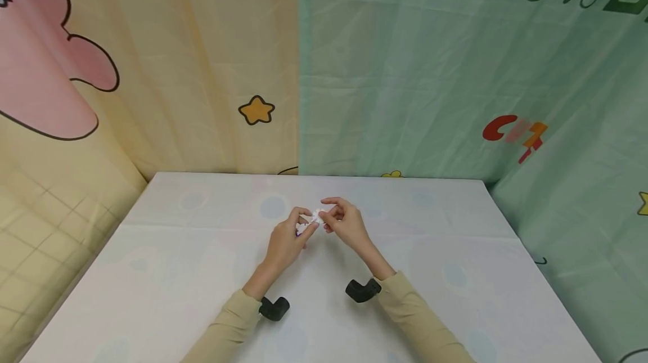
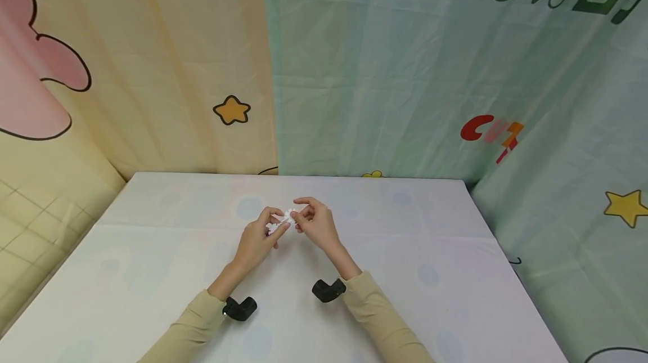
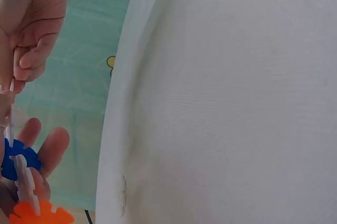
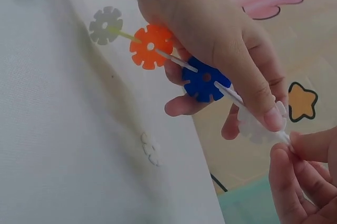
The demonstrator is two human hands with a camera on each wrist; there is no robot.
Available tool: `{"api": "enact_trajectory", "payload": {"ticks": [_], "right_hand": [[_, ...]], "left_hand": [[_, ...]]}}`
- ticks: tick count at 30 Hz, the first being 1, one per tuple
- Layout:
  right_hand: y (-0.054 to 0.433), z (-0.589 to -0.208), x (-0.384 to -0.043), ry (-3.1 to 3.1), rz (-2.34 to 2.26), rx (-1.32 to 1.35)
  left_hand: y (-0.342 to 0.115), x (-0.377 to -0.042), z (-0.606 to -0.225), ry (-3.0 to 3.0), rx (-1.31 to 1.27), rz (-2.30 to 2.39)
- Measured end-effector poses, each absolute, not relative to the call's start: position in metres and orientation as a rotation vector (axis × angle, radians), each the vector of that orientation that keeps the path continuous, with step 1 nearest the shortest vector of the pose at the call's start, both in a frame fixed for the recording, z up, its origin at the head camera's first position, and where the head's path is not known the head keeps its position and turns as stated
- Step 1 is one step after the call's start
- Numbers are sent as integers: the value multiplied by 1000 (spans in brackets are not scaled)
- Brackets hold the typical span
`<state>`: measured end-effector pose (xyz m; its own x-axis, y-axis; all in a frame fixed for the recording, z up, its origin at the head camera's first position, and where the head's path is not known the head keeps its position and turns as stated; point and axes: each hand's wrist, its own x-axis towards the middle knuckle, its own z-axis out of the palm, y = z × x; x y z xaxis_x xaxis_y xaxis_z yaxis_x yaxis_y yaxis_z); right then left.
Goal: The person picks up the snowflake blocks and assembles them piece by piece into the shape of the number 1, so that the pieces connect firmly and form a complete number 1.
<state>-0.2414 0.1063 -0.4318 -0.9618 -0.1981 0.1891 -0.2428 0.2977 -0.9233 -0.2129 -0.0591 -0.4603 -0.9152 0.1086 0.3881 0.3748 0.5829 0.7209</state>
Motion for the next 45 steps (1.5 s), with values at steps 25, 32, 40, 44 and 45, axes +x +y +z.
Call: {"api": "enact_trajectory", "payload": {"ticks": [25, 32, 40, 44, 45], "right_hand": [[99, -429, -246, -2551, 1814, 364], [96, -436, -251, -2511, 1847, 406], [90, -453, -259, -2618, 1737, 419], [83, -463, -261, -2754, 1614, 440], [81, -465, -261, -2782, 1592, 447]], "left_hand": [[-76, -216, -460, -2420, -319, -1175], [-80, -216, -457, -2417, -235, -1298], [-85, -217, -452, -2391, -166, -1513], [-87, -217, -453, -2370, -156, -1631], [-87, -217, -454, -2364, -154, -1654]]}}
